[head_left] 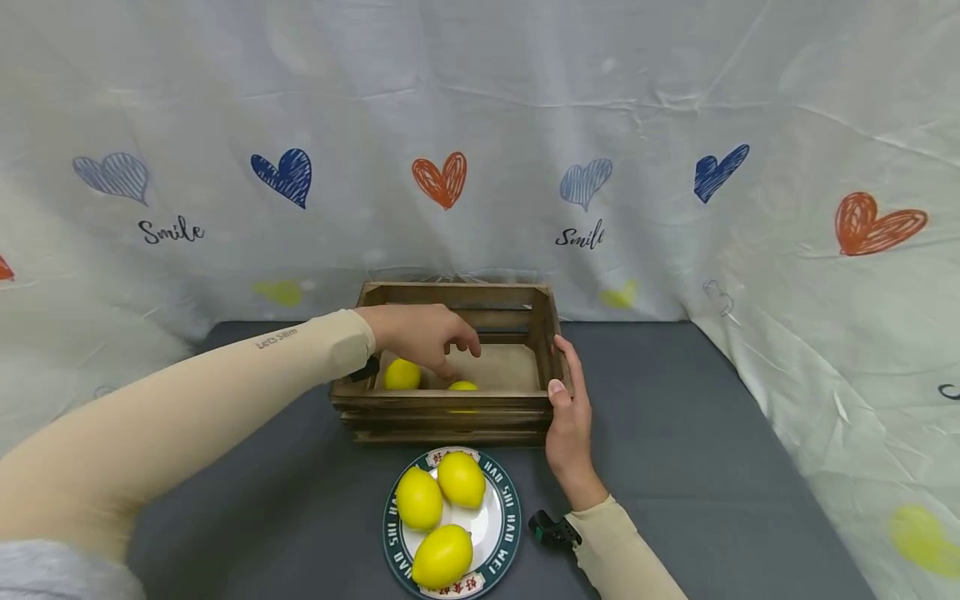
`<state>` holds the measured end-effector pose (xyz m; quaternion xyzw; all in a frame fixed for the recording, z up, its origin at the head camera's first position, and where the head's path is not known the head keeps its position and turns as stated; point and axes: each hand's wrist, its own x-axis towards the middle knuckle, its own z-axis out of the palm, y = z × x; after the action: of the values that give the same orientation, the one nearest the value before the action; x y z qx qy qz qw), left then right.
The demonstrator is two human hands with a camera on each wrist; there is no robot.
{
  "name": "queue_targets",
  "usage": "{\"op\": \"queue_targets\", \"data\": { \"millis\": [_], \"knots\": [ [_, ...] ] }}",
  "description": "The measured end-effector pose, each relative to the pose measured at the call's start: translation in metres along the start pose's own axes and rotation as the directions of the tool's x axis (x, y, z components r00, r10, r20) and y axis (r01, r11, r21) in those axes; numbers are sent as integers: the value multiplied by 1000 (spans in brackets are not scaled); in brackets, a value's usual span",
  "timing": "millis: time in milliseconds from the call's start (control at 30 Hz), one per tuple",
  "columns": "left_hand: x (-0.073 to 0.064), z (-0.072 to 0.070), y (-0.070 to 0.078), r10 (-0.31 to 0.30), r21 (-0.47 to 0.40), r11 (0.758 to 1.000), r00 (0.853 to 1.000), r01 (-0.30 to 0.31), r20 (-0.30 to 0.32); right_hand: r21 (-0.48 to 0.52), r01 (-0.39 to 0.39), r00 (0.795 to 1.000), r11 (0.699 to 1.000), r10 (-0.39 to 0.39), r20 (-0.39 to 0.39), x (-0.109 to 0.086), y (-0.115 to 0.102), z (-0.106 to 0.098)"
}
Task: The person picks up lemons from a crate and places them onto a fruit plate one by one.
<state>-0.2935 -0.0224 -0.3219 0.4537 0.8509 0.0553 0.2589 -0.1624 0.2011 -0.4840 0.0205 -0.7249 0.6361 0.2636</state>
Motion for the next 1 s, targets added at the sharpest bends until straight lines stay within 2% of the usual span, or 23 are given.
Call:
{"op": "queue_targets", "data": {
  "millis": [233, 467, 633, 833, 1000],
  "knots": [
    [19, 11, -4, -21, -28, 999, 996, 23, 88, -4, 1, 1000, 1000, -1, 1, -1, -3, 3],
    [32, 22, -1, -20, -46, 998, 972, 32, 233, -23, 4, 1000, 1000, -4, -8, -4, -3, 0],
    [36, 22, -1, -46, -20, 998, 963, 53, 264, -16, 2, 1000, 1000, -2, 9, -3, -2, 0],
    [43, 22, -1, -43, -46, 997, 950, 61, 309, -20, 0, 1000, 1000, 0, 0, -1, 0, 0],
    [51, 26, -2, 5, -27, 1000, 939, 5, 345, -16, 9, 1000, 1000, -9, 2, 1, 3, -1]
  ]
}}
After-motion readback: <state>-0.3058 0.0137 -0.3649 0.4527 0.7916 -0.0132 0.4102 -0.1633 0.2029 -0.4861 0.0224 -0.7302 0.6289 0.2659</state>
